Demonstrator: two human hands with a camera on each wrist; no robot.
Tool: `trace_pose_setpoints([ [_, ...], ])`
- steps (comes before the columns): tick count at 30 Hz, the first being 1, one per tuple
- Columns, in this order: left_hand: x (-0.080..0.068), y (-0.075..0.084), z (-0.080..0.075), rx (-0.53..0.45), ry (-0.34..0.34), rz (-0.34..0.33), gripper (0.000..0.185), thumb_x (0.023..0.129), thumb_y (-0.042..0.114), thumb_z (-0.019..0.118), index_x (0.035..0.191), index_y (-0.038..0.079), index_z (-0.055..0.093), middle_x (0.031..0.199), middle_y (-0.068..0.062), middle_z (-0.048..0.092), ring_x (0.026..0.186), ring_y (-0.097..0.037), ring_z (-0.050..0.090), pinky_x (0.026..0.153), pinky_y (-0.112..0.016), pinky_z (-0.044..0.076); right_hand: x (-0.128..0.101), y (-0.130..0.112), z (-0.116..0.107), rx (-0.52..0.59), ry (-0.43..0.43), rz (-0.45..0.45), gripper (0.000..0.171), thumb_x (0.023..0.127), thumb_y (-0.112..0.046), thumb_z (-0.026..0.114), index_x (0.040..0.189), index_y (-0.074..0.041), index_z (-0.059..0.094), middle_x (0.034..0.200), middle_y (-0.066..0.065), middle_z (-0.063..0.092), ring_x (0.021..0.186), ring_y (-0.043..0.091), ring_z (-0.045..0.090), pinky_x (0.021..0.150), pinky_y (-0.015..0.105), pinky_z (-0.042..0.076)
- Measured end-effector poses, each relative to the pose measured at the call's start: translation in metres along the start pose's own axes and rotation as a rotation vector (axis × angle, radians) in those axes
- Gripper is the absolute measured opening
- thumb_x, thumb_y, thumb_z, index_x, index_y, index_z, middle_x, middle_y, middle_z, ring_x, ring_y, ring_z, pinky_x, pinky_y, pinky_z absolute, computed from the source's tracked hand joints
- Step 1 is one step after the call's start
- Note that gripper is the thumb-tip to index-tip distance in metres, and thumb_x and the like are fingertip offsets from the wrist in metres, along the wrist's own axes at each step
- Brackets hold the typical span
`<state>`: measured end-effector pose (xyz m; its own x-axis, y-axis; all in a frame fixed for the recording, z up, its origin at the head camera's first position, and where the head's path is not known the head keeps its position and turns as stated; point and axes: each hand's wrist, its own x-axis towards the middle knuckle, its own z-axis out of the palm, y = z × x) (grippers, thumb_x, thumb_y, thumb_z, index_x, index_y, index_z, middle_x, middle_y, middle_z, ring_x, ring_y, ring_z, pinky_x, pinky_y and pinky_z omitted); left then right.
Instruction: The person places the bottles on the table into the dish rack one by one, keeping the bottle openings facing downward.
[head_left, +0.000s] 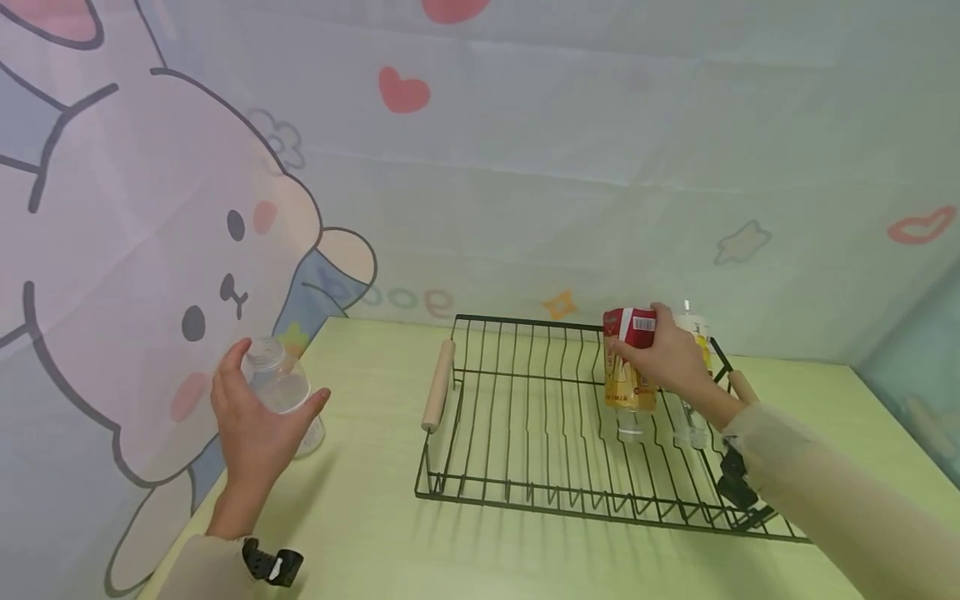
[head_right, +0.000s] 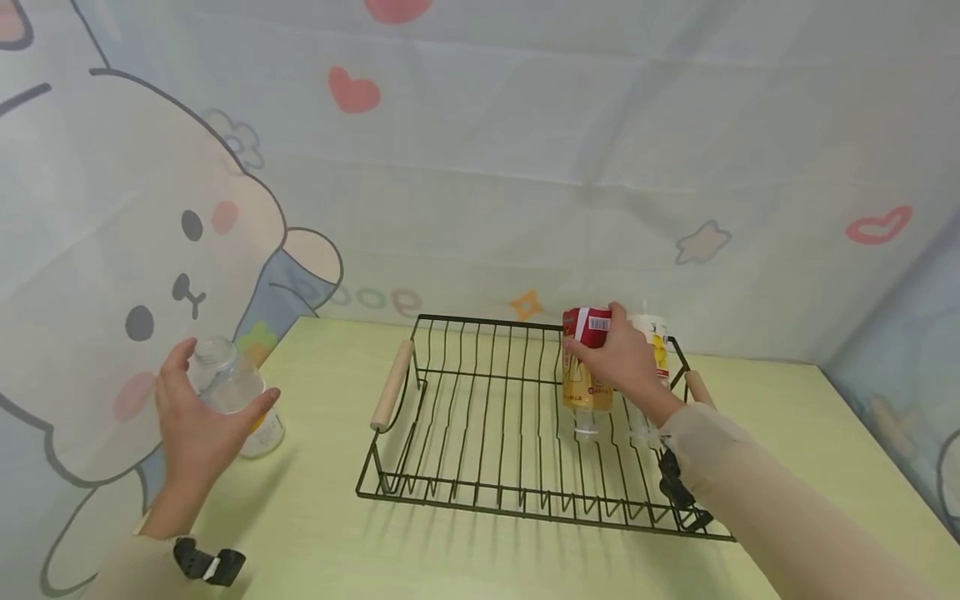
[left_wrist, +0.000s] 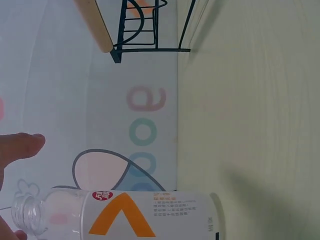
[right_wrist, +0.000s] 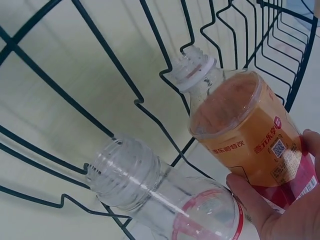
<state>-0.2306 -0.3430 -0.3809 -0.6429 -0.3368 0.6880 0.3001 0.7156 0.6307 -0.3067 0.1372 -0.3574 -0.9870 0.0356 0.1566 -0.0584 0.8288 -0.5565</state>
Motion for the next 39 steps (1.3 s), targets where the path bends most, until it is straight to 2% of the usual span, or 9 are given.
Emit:
trace_pose_setpoints([
  [6, 0.000, -0.004, 0.003, 0.020, -0.021, -0.063, 0.106, 0.062, 0.015, 0.089, 0.147, 0.015, 0.027, 0.141, -0.020, 0.037, 0.126, -0.039, 0.037, 0.095, -0.064, 0.034, 0.003, -0.004, 0.002, -0.069, 0.007, -0.037, 0.088, 0.088, -0.048, 0.062, 0.145, 0.008, 0.023, 0.127, 0.033, 0.049, 0.107, 0.046, 0.057, 0.081, 0.054, 0.053],
  [11, 0.000, -0.008, 0.005, 0.020, -0.054, -0.128, 0.108, 0.063, 0.013, 0.088, 0.149, 0.016, 0.022, 0.143, -0.021, 0.036, 0.127, -0.041, 0.038, 0.096, -0.064, 0.033, 0.003, -0.006, 0.001, -0.121, 0.021, -0.033, 0.088, 0.088, -0.049, 0.062, 0.143, 0.009, 0.026, 0.122, 0.032, 0.050, 0.104, 0.045, 0.057, 0.079, 0.054, 0.053],
  [15, 0.000, -0.012, 0.007, 0.028, -0.080, -0.154, 0.108, 0.064, 0.011, 0.086, 0.149, 0.016, 0.020, 0.139, -0.026, 0.038, 0.126, -0.045, 0.040, 0.096, -0.066, 0.033, 0.003, -0.006, -0.001, -0.155, 0.031, -0.026, 0.088, 0.087, -0.049, 0.063, 0.141, 0.010, 0.027, 0.122, 0.031, 0.049, 0.104, 0.045, 0.056, 0.079, 0.055, 0.053],
  [21, 0.004, -0.019, 0.009, 0.054, -0.078, -0.117, 0.106, 0.065, 0.014, 0.086, 0.149, 0.017, 0.021, 0.137, -0.027, 0.039, 0.123, -0.045, 0.041, 0.093, -0.065, 0.035, 0.000, -0.005, -0.006, -0.178, 0.030, -0.050, 0.089, 0.088, -0.052, 0.060, 0.141, 0.012, 0.027, 0.124, 0.033, 0.045, 0.105, 0.047, 0.055, 0.080, 0.057, 0.052],
  [25, 0.014, -0.018, 0.008, 0.049, -0.062, -0.057, 0.104, 0.065, 0.016, 0.086, 0.148, 0.016, 0.024, 0.137, -0.025, 0.040, 0.121, -0.044, 0.042, 0.091, -0.064, 0.036, -0.004, -0.011, -0.010, -0.191, 0.037, -0.055, 0.091, 0.089, -0.054, 0.057, 0.144, 0.010, 0.024, 0.130, 0.033, 0.042, 0.107, 0.048, 0.054, 0.080, 0.058, 0.051],
  [29, 0.027, -0.013, 0.004, 0.064, -0.074, -0.013, 0.100, 0.064, 0.016, 0.087, 0.146, 0.013, 0.029, 0.139, -0.023, 0.041, 0.122, -0.044, 0.042, 0.093, -0.063, 0.036, -0.009, -0.020, -0.015, -0.182, 0.050, -0.089, 0.092, 0.091, -0.054, 0.056, 0.146, 0.011, 0.021, 0.135, 0.035, 0.038, 0.109, 0.049, 0.052, 0.082, 0.058, 0.050],
  [34, 0.044, -0.009, -0.002, 0.132, -0.162, 0.015, 0.095, 0.066, 0.017, 0.086, 0.145, 0.010, 0.033, 0.140, -0.022, 0.043, 0.124, -0.044, 0.041, 0.096, -0.062, 0.035, -0.012, -0.028, -0.018, -0.155, 0.071, -0.136, 0.089, 0.091, -0.051, 0.057, 0.146, 0.010, 0.022, 0.140, 0.034, 0.036, 0.115, 0.048, 0.047, 0.085, 0.058, 0.049],
  [39, 0.055, -0.007, -0.010, 0.257, -0.335, 0.025, 0.087, 0.071, 0.022, 0.082, 0.143, 0.005, 0.036, 0.134, -0.028, 0.045, 0.118, -0.047, 0.043, 0.090, -0.063, 0.038, -0.017, -0.030, -0.019, -0.152, 0.096, -0.152, 0.087, 0.090, -0.052, 0.058, 0.147, 0.005, 0.024, 0.145, 0.031, 0.032, 0.123, 0.050, 0.039, 0.090, 0.063, 0.043],
])
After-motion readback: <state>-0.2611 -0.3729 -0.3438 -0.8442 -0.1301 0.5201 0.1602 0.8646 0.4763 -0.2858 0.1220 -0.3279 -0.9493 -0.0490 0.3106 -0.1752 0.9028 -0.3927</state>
